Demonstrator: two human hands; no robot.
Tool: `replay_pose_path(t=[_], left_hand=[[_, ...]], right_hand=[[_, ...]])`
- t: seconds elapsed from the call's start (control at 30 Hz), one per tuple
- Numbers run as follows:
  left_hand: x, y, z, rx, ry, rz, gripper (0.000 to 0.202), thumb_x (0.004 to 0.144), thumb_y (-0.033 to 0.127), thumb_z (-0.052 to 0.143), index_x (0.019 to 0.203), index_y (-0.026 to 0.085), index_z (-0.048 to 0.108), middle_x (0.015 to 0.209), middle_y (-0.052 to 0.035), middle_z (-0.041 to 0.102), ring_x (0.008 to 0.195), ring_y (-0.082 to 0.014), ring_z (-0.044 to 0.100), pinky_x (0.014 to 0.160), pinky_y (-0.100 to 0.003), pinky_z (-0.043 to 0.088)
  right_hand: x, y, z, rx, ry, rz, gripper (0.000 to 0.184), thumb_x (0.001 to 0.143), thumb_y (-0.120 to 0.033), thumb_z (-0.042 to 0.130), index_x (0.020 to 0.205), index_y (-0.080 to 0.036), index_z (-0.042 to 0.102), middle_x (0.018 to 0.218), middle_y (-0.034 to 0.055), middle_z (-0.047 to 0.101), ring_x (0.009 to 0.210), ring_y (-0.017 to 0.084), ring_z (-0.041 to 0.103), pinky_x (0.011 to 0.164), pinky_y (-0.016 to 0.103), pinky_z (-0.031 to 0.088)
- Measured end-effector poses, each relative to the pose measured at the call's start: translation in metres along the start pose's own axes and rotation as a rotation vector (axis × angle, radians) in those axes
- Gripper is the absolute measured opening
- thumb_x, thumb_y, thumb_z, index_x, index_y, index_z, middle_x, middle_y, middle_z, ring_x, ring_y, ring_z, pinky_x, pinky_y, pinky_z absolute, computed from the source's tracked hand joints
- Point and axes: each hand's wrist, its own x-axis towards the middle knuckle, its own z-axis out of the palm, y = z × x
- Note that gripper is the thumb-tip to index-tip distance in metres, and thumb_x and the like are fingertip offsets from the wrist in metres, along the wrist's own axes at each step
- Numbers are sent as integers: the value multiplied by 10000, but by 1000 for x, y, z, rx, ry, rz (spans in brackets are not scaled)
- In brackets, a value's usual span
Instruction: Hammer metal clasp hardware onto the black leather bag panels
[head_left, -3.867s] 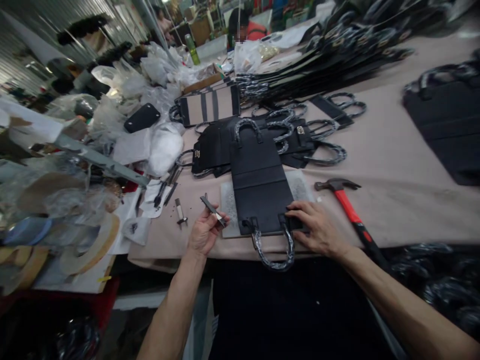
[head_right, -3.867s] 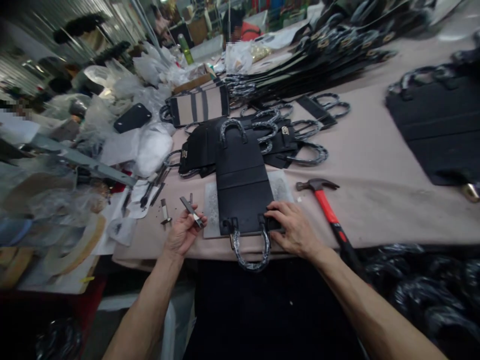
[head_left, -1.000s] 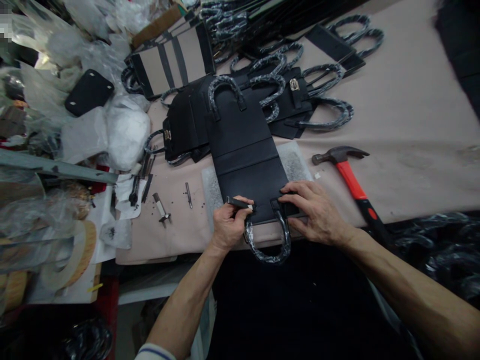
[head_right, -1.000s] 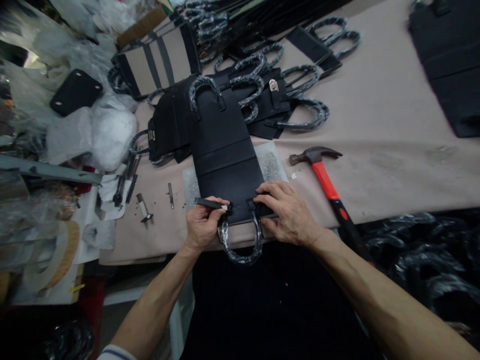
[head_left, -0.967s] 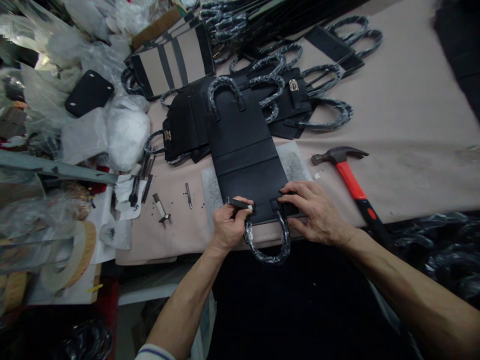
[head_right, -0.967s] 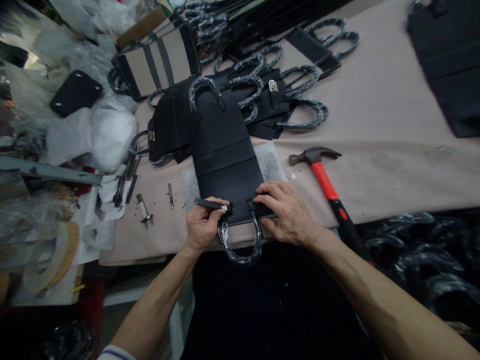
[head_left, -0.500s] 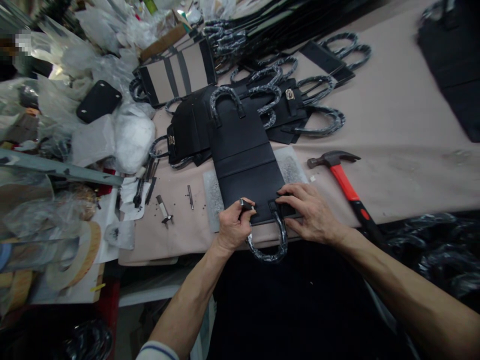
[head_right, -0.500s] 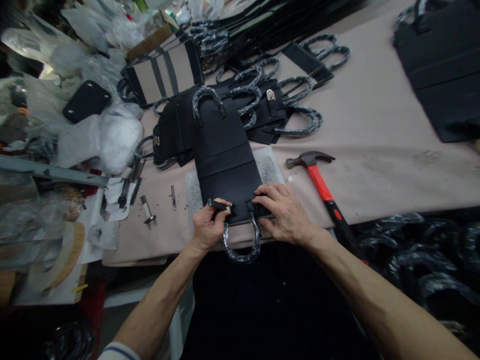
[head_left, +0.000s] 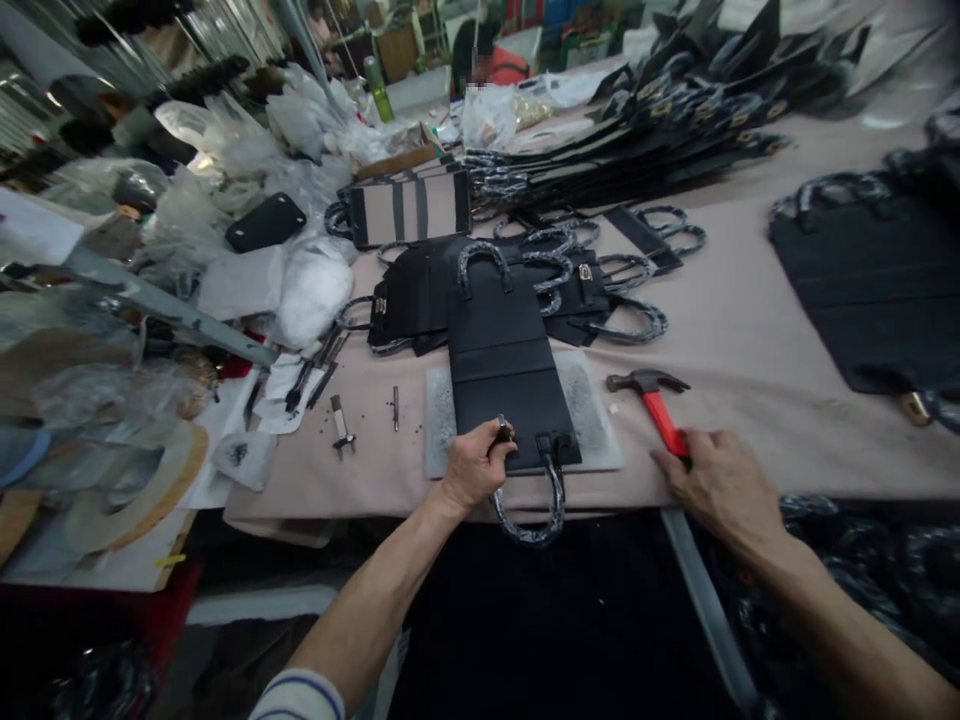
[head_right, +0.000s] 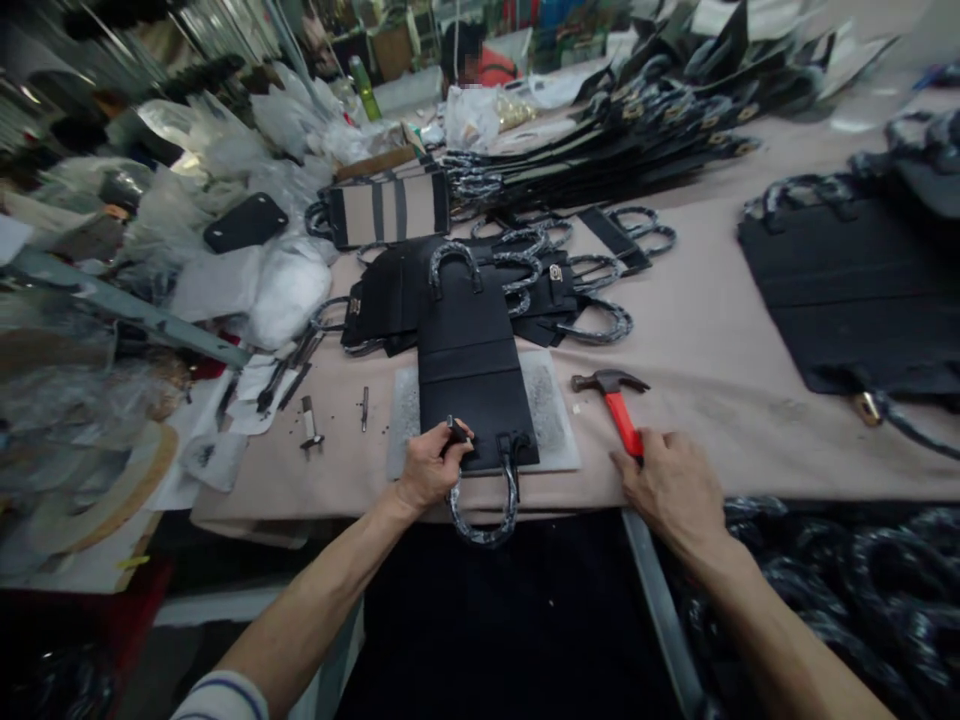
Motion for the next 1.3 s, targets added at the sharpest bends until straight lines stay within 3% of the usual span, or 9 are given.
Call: replay_pose_path(t=[0.2, 0.33, 0.5, 0.63, 0.73, 0.83, 1.03, 1.2, 1.3], left_hand=[[-3, -3, 1, -31, 8, -22, 171, 861, 94, 642, 994, 197, 675, 904, -31, 773, 830, -168, 760, 811, -268, 625], [-2, -2, 0, -37, -3, -30, 166, 860, 89, 643, 980, 199, 678, 897, -27, 772, 835, -172, 760, 813, -273, 624], [-1, -1, -2, -45, -32, -50, 176, 862, 81, 639, 985, 202, 675, 917, -32, 776, 843, -180, 760, 835, -296, 623], [0, -1, -1, -31, -44, -54, 192, 855, 62, 643, 984, 202, 672, 926, -32, 777, 849, -180, 758, 842, -292, 615], [0, -1, -1, -13, -58, -70, 210, 854, 55, 640, 991, 211, 674, 917, -26, 778, 832, -177, 756, 820, -284, 615], [-1, -2, -1, -19, -54, -76, 212, 853, 61, 647, 994, 216, 675, 916, -21, 778, 835, -177, 758, 818, -283, 618], [-2, -4, -1, -33, -48, -46, 208, 859, 68, 649, 1015, 201, 680, 960, -37, 781, 883, -186, 761, 873, -307, 622], [-1, -5, 0, 23, -62, -50, 196, 832, 63, 675, 963, 208, 697, 889, -29, 774, 821, -194, 761, 799, -294, 627], [-1, -4, 0, 3, -53, -25, 209, 844, 66, 662, 997, 205, 690, 928, -39, 780, 845, -189, 762, 829, -300, 627]], right_hand=[[7, -1, -9, 901, -411, 455, 205, 787, -309, 639, 947, -185, 607, 726, 23, 557, 606, 169, 536, 571, 303, 487], [2, -28, -37, 1303, -569, 523, 171, 785, -317, 628, 876, -209, 531, 642, -50, 474, 450, 92, 420, 426, 225, 400], [-14, -76, -92, 1003, -250, 152, 345, 932, -578, 495, 843, -246, 479, 591, -55, 481, 423, 118, 433, 405, 236, 333], [-22, -100, -119, 533, 21, -361, 306, 966, -499, 463, 780, -257, 457, 530, -31, 505, 439, 148, 471, 472, 280, 294], [-24, -106, -124, 286, 17, -583, 256, 987, -407, 435, 785, -254, 467, 510, -27, 509, 388, 140, 409, 477, 312, 195], [-26, -111, -137, 215, 25, -655, 266, 1011, -379, 395, 783, -256, 456, 508, -26, 517, 372, 138, 399, 476, 319, 180], [-35, -120, -154, 334, 459, -581, 201, 1043, -373, 405, 906, -255, 492, 521, -39, 492, 413, 149, 457, 472, 292, 284], [-31, -116, -141, 144, 121, -787, 239, 1029, -323, 383, 814, -255, 461, 480, -33, 524, 343, 131, 366, 454, 329, 165], [-31, -117, -150, 244, 229, -665, 247, 1034, -382, 391, 826, -265, 455, 517, -26, 523, 386, 139, 407, 470, 318, 218]])
